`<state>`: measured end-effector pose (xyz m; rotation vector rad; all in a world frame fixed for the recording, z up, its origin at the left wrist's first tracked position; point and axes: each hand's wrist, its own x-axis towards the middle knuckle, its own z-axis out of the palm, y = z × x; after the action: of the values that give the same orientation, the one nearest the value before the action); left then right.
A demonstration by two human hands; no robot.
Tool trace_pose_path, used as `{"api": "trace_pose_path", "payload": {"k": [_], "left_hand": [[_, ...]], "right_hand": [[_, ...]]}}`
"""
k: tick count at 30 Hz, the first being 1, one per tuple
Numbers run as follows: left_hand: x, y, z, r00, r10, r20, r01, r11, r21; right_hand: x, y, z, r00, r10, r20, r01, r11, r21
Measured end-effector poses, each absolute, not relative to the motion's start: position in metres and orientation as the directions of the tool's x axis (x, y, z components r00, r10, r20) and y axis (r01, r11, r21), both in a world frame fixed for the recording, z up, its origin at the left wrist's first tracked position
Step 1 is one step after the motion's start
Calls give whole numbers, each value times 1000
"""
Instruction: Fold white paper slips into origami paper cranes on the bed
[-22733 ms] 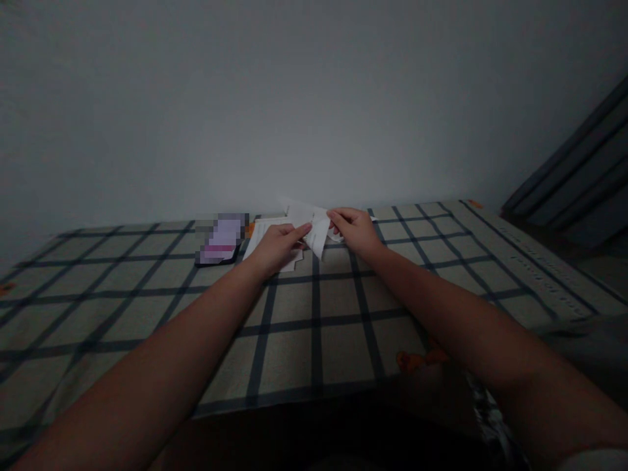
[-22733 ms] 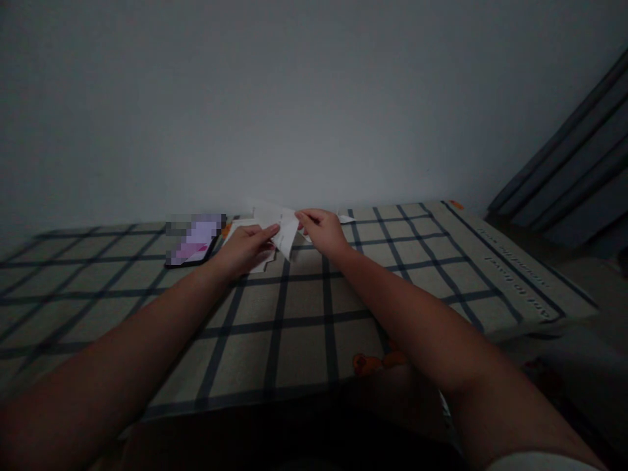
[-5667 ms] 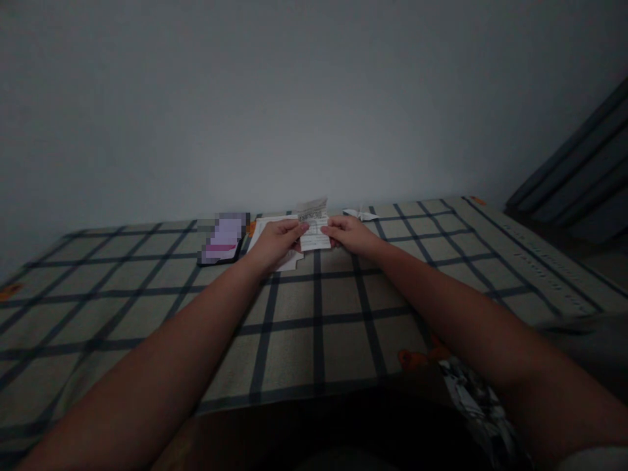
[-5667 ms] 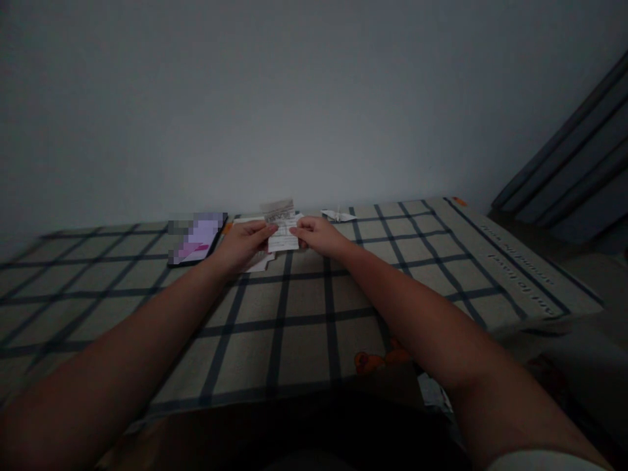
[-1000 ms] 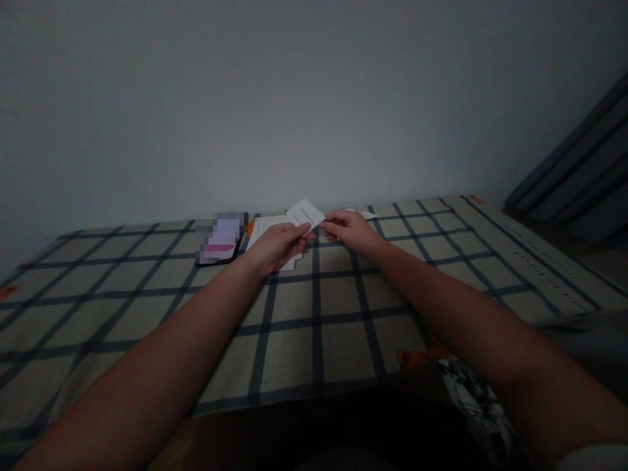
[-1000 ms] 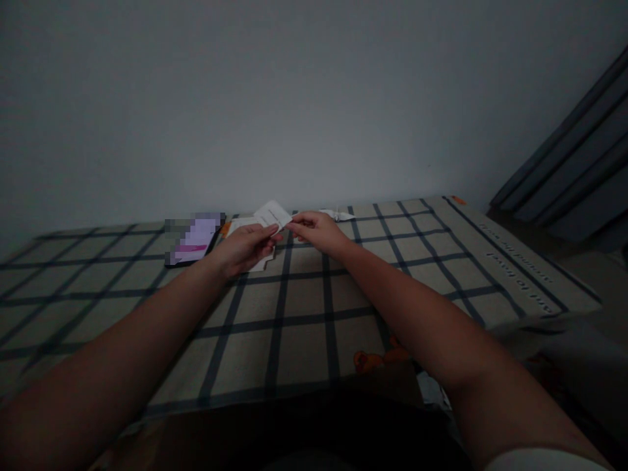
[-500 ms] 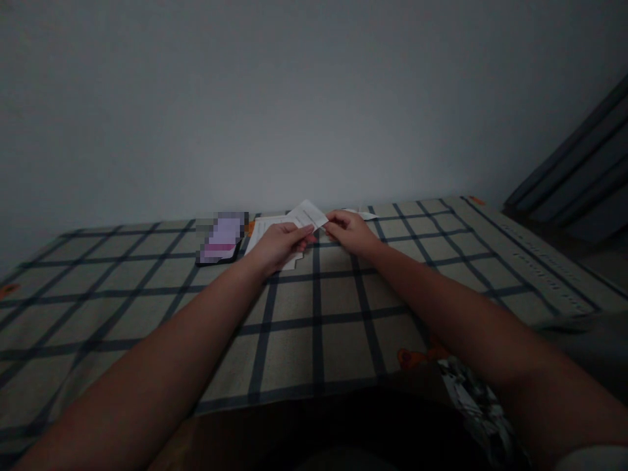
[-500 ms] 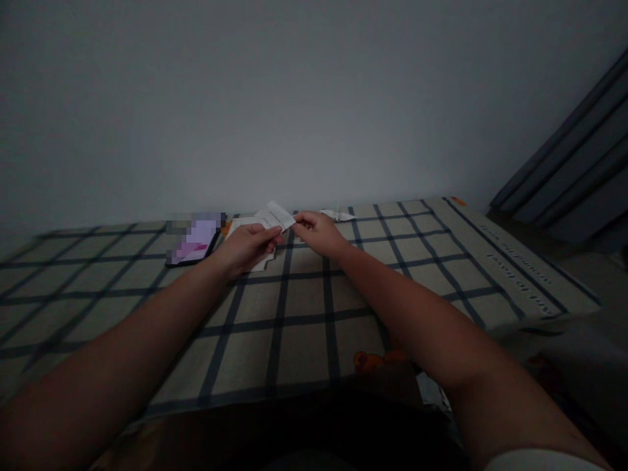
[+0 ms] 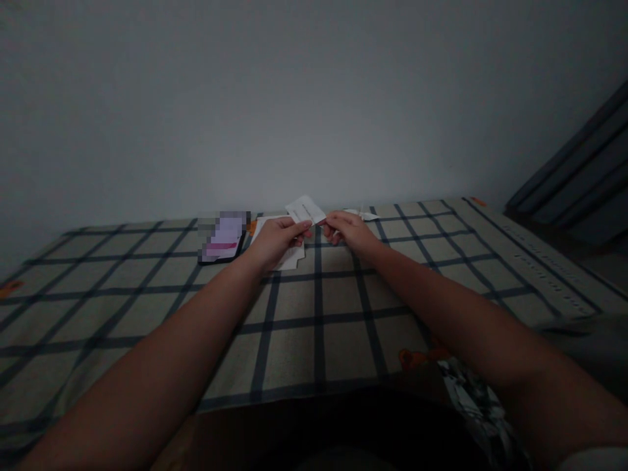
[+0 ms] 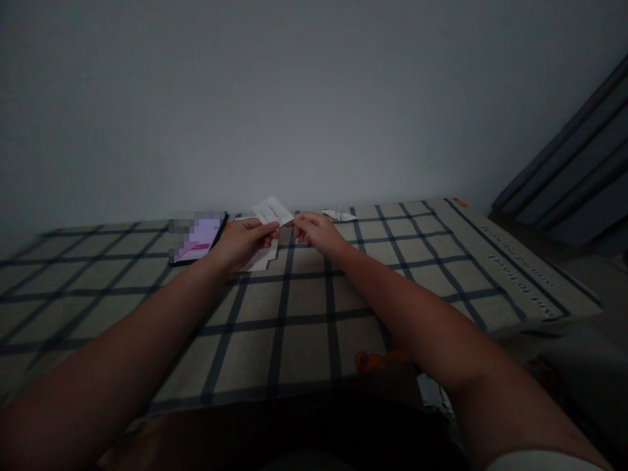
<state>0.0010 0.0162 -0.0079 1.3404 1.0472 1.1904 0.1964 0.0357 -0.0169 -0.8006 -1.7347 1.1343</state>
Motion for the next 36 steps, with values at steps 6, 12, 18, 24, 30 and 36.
{"api": "trace_pose_path", "payload": {"k": [6, 12, 18, 24, 30, 36], "left_hand": [[-3, 18, -11, 156, 984, 88, 44, -96, 994], [1, 17, -8, 195, 981, -3, -152, 33, 988], [-1, 17, -8, 199, 980, 1, -167, 33, 985], [-5, 20, -13, 200, 979, 40, -62, -28, 998], [-6, 22, -14, 203, 976, 83, 18, -88, 996], [-6, 16, -10, 250, 964, 87, 176, -134, 975]], "right_hand": [[204, 35, -9, -429, 840, 333, 186, 442, -877], [202, 33, -8, -401, 855, 328, 161, 419, -894], [204, 39, -14, -381, 867, 322, 122, 392, -912], [206, 41, -17, -390, 851, 352, 125, 428, -895], [206, 40, -16, -379, 857, 349, 116, 418, -901], [202, 38, -14, -372, 890, 262, 90, 316, -944]]}}
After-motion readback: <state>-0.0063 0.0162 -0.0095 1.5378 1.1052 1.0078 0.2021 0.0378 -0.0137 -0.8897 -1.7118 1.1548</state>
